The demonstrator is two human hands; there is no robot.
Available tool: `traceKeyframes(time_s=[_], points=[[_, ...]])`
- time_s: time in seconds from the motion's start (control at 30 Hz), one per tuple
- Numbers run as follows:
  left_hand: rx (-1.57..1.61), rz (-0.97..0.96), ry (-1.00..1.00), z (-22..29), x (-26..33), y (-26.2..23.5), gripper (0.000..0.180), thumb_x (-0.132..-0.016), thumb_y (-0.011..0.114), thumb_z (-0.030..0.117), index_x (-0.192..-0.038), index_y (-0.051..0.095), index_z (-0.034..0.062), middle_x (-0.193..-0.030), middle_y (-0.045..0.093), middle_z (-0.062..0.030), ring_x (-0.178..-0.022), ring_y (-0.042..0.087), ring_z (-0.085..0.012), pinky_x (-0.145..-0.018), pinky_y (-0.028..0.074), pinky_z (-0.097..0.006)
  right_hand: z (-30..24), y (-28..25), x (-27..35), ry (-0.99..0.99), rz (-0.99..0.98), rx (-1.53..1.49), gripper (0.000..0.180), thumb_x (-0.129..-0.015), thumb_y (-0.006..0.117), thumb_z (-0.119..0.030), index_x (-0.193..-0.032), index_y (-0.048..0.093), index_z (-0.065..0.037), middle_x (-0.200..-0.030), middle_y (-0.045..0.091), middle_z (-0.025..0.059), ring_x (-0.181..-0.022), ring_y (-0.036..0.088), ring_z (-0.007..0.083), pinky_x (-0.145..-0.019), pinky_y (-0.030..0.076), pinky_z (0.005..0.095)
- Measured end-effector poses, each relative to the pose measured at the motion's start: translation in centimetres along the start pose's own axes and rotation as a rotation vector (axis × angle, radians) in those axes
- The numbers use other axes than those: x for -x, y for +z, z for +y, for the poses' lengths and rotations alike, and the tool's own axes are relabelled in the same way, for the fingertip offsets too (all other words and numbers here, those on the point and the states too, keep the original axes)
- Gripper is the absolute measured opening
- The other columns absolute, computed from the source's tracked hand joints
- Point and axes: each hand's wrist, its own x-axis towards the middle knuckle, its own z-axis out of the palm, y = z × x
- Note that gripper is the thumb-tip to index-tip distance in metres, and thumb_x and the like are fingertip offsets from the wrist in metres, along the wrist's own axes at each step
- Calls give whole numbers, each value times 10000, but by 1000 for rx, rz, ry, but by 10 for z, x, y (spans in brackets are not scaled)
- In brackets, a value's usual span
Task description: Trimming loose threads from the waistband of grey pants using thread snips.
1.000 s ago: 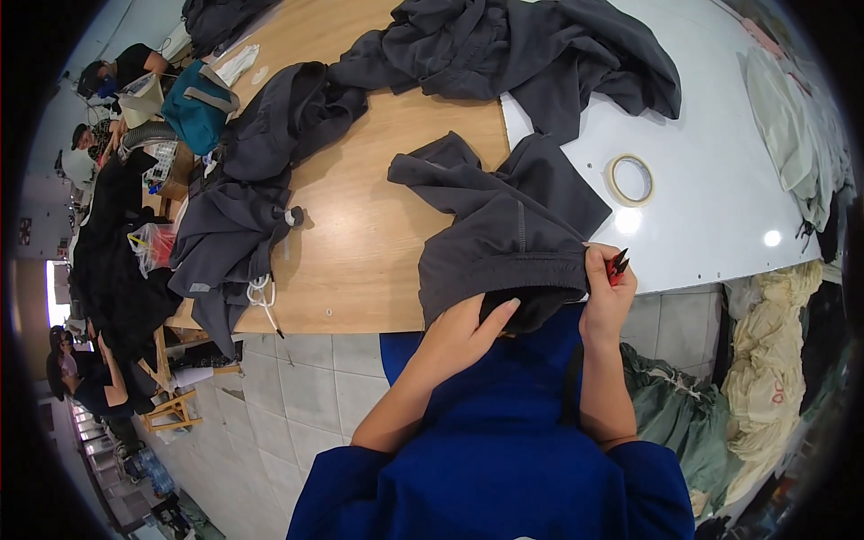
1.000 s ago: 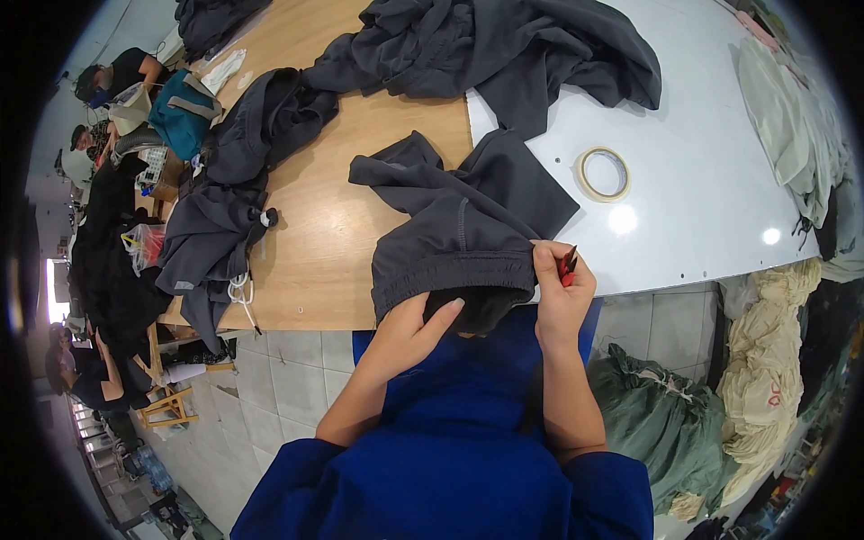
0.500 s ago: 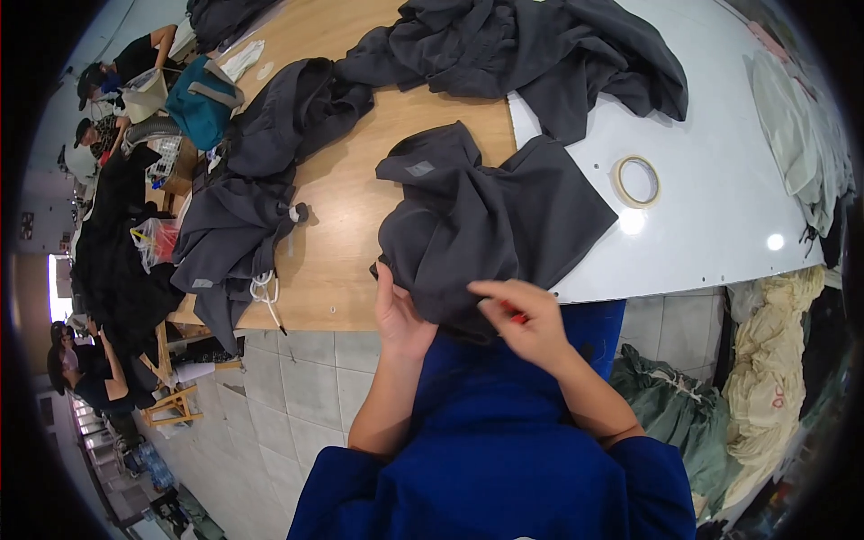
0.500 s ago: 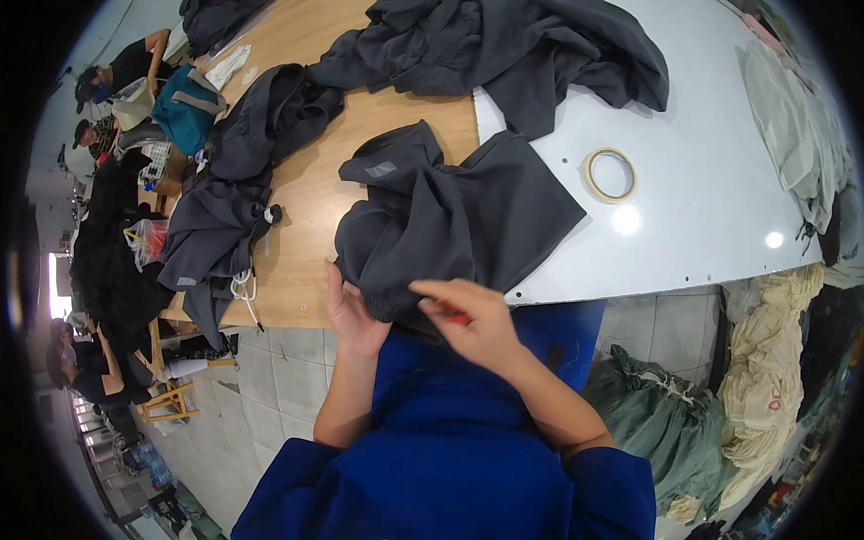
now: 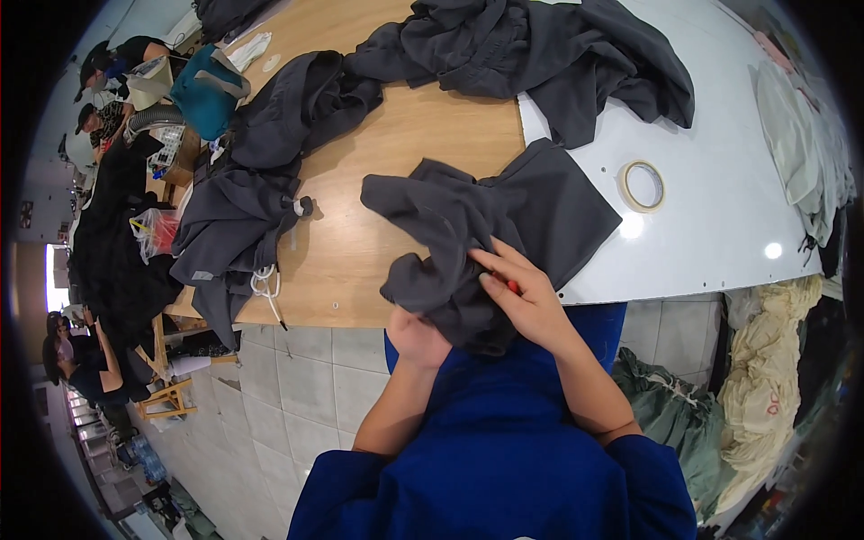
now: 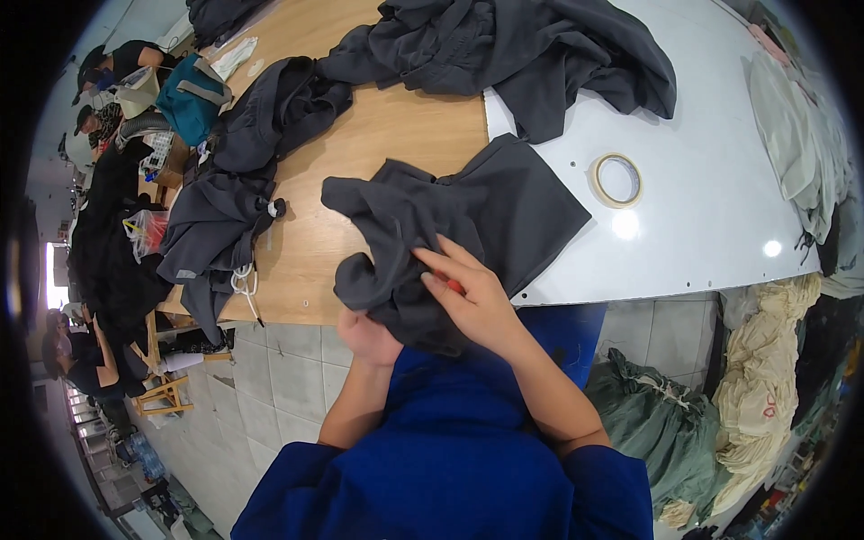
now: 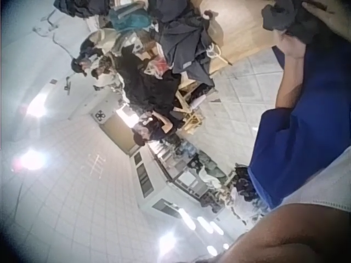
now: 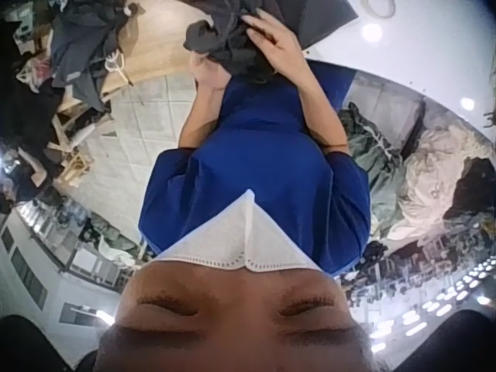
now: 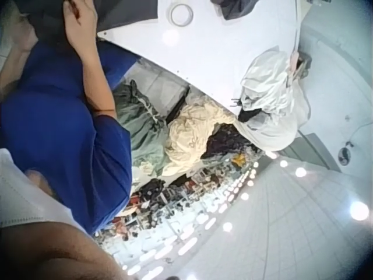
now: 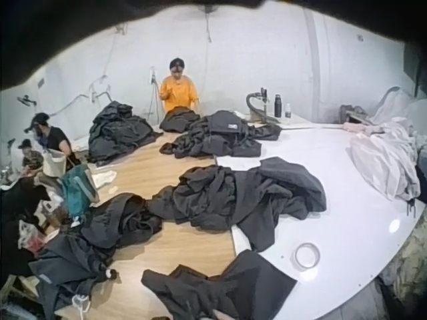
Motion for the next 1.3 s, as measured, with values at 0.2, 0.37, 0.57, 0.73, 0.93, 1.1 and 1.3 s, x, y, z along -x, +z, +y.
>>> traceKeyframes(time_s=[0.2, 0.37, 0.57, 0.73, 0.93, 1.1, 1.3], points=[[530, 12, -37, -3, -9, 0, 602, -967, 345, 401, -1403, 405, -10, -1441, 440, -183, -1331, 429, -338, -1141, 300, -478, 15, 3, 12, 89, 96, -195, 161, -950, 568, -88, -1059, 651, -3, -1035, 562, 42, -707, 426, 68, -654, 367, 201], [416, -28, -15, -5, -8, -1, 622, -980, 282, 434, -1414, 410, 6, -1450, 438, -173, -1339, 420, -338, -1142, 296, -481, 1, -5, 21, 105, 295, -152, 101, -939, 581, -68, -1000, 645, -17, -966, 567, 52, -700, 461, 89, -633, 386, 214], [358, -23, -20, -4, -13, 13, 658, -978, 266, 466, -1440, 373, 10, -1478, 398, -174, -1352, 398, -347, -1137, 297, -497, -38, -18, 29, 3, 168, 119, 286, -854, 651, -44, -1139, 625, -50, -983, 556, 101, -743, 540, 180, -654, 449, 251], [251, 15, 0, -4, -10, 17, 648, -963, 272, 464, -1416, 406, 21, -1458, 422, -171, -1340, 415, -338, -1130, 308, -498, -42, -27, 31, -229, 242, 254, 351, -826, 649, -5, -1175, 618, -23, -1039, 527, 128, -786, 558, 194, -672, 465, 263], [170, -114, 112, -7, -5, 12, 594, -945, 304, 488, -1306, 503, 60, -1381, 491, -146, -1273, 485, -318, -1080, 383, -490, -54, -36, 23, -215, -30, 224, 399, -829, 658, -6, -1223, 604, -22, -1028, 542, 141, -802, 578, 256, -705, 486, 308], [235, -101, 109, -7, 2, 14, 633, -946, 314, 556, -1309, 496, 70, -1363, 500, -139, -1257, 495, -317, -1068, 394, -490, -52, -27, 27, -211, 29, 167, 369, -805, 683, -6, -1170, 628, -24, -972, 617, 132, -807, 599, 281, -740, 493, 334], [316, -121, 108, -9, 2, 12, 657, -953, 299, 574, -1327, 477, 63, -1370, 491, -151, -1261, 491, -321, -1068, 391, -498, -47, -27, 32, -373, 154, 412, 346, -708, 750, -24, -1047, 693, -58, -943, 637, 78, -786, 596, 243, -685, 476, 313]])
